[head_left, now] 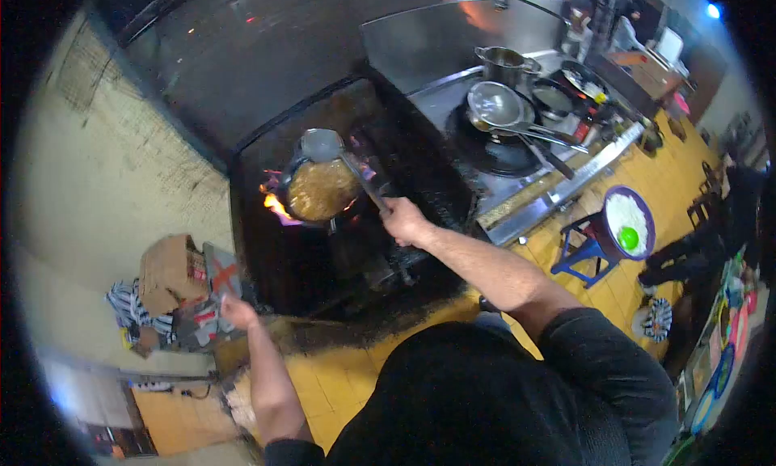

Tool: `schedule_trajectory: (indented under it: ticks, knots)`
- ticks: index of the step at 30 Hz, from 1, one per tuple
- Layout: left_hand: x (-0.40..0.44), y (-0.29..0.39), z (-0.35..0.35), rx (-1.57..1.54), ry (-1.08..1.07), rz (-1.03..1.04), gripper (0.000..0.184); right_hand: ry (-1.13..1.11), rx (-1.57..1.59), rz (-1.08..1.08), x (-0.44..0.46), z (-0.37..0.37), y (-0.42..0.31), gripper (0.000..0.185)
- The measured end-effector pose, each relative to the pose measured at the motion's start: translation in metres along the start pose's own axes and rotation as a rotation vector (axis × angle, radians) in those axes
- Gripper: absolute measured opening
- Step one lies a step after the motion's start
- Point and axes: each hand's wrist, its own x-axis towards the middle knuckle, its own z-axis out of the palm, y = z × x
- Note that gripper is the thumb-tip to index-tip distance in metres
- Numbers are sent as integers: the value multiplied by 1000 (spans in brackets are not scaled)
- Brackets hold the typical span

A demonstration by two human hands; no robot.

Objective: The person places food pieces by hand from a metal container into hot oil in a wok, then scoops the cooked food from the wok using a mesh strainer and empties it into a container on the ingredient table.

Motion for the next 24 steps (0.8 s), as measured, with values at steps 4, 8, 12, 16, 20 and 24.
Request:
schedule_trajectory:
  ticks: [4,8,12,16,20,24]
  knots:
    - [-119,99,-25,668,351,-25,55,-82,233,113,-1,-35,26,24]
    - [-298,-34,-80,1493,123,180,46,-242,640,69,1,-134,28,25]
    - [-492,4,-74,1446,-795,-599,47,-165,912,206,-42,-244,52,41]
    - [-574,23,-42,1264,-1030,-790,49,-120,973,169,-65,-319,164,41]
    - [-582,21,-13,1195,-1043,-744,52,-144,1035,322,-79,-332,267,17]
    - [-547,47,55,726,-481,-947,44,-117,921,413,-74,-314,347,20]
